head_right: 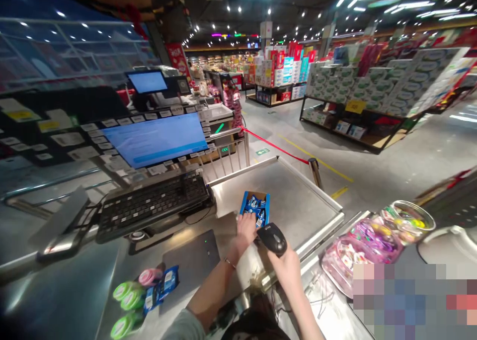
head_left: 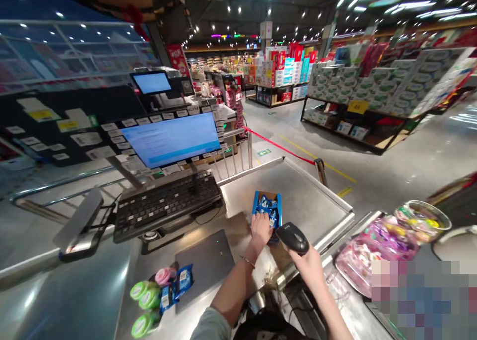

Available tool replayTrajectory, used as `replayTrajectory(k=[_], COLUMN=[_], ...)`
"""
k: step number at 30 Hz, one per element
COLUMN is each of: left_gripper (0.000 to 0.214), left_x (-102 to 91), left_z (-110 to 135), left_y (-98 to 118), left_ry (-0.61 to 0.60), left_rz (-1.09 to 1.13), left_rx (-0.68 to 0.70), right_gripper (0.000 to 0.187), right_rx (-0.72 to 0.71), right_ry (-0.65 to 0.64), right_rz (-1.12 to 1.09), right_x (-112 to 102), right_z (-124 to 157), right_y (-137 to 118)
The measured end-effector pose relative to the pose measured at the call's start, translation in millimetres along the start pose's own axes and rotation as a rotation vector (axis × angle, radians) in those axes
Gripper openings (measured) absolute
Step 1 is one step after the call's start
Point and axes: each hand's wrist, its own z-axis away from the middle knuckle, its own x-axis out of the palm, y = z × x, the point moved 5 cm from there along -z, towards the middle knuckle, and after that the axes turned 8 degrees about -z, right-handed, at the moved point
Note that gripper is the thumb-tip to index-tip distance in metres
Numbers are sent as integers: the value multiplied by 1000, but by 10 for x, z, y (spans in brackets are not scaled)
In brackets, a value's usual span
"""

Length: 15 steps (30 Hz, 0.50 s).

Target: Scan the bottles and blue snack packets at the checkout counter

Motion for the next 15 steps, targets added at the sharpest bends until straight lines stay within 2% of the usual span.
replayTrajectory(k=[4,7,9,12,15], left_gripper=[39,37,43,50,52], left_x=[122,93,1,-236,-485], left_z=[-85,-35,30,176,361], left_y=[0,-60,-119,-254,-402], left_ry=[25,97,182,338,388], left_rz=[-23,14,73,201,298], left_rx=[-15,0,13,2,-29], right_gripper=[27,22,21,24,27], right_rx=[18,54,52,26,-4], right_ry=[-3,-13,-16,-42,-128], right_rz=[19,85,119,164,219], right_x=[-66,-71,-66,-46,11], right_z=[-14,-22,-28,-34,-17], right_y=[23,11,-29,-142,-305])
